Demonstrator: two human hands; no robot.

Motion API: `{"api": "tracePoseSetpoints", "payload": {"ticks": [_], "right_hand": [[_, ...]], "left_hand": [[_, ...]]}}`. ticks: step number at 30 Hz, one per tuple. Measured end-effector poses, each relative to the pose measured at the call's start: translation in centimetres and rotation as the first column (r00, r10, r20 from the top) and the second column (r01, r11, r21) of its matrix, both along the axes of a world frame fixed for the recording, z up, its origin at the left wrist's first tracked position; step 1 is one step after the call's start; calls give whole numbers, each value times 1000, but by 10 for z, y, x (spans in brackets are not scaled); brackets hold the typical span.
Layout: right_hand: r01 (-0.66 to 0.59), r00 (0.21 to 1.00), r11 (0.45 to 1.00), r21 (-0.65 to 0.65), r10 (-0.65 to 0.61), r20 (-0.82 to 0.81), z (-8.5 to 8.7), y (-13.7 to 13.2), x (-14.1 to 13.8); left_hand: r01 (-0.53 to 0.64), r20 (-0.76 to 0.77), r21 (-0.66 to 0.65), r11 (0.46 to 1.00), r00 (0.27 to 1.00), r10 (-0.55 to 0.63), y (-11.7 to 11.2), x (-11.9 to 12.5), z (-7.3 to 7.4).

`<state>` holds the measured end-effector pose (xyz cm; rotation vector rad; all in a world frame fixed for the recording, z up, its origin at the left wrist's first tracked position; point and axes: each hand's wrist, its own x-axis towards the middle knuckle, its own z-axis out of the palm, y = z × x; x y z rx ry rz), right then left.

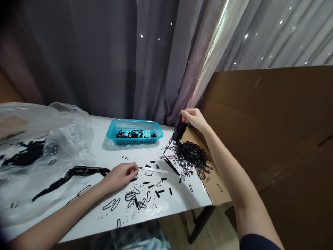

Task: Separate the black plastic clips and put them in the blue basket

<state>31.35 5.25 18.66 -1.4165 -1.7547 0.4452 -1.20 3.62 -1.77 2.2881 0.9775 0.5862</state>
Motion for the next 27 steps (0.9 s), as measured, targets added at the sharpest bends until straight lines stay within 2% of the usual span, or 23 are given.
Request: {"api": "tracePoseSetpoints", "payload": {"ticks": [4,7,9,11,13,16,20,24,27], "right_hand": [[-73,980,992,-105,91,180,6,-7,-2],[-59,965,997,-43,68,252,10,-10,-5],[-19,966,998,64,2,260,14,-12,-5],[50,969,976,211,-98,227,19,-15,-1],[116,968,933,342,-183,170,24,-19,5],[169,969,875,454,-233,88,31,-23,13],[201,974,830,520,-225,-16,43,-26,20],[208,977,817,537,-197,-80,53,-31,23],[205,979,811,547,-167,-119,54,-34,24]], "left_hand": [[8,5,7,1000,1000,-8,0,0,0],[9,4,13,1000,1000,-9,0,0,-1],[8,4,19,1000,1000,-8,0,0,-2],[6,3,25,1000,1000,-6,0,0,-3],[3,2,30,1000,1000,-3,0,1,-3],[5,-3,29,1000,1000,-5,0,1,-3],[9,-9,31,999,1000,-8,-1,1,-2],[8,-15,36,999,1000,-7,-2,1,-2],[11,-23,39,999,1000,-10,-3,1,-2]]}}
